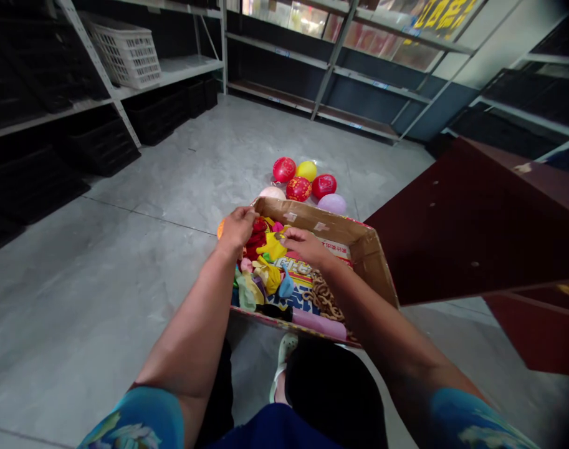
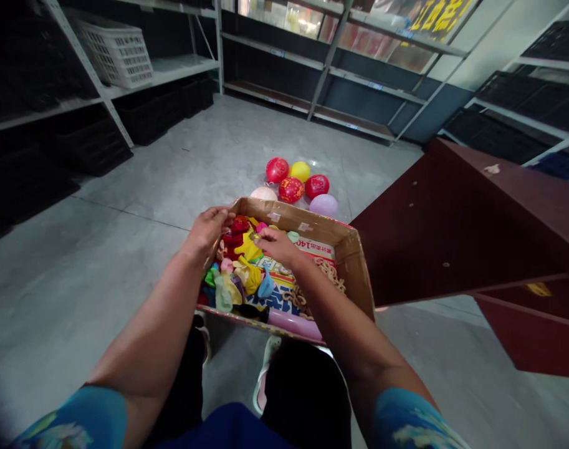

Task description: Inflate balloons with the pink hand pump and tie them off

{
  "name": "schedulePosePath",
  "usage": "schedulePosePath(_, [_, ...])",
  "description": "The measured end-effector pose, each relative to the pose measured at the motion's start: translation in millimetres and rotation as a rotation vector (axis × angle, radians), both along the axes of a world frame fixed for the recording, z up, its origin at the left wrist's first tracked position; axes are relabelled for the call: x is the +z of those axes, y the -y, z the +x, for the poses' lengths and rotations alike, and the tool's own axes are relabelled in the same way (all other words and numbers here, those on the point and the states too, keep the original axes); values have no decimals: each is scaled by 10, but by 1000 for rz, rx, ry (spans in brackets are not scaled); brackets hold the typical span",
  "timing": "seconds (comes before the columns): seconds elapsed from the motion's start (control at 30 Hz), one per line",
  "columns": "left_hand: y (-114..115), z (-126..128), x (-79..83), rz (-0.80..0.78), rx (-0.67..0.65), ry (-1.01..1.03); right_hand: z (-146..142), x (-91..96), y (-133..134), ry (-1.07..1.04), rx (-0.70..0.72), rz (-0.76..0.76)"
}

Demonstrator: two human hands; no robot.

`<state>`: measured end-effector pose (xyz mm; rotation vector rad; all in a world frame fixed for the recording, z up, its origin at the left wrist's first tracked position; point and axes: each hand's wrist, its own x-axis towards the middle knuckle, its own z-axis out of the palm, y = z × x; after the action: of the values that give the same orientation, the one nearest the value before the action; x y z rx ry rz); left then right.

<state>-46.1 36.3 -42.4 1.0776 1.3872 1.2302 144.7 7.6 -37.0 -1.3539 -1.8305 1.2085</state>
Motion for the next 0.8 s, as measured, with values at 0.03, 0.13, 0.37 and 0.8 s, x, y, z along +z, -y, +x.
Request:
schedulePosePath(0.03, [24,23,-6,-7,-59,-17,73,63,29,-49,-16,-17])
schedulePosePath(0.13, [150,129,9,36,-333,-134,242,193,83,-45,-36,-3])
schedulePosePath(0.37, [421,542,-31,116,-512,-434,308,397,180,123,31,172])
schedulePosePath(0.8, [275,488,195,-366,-257,956,776,-227,901,607,343,-144])
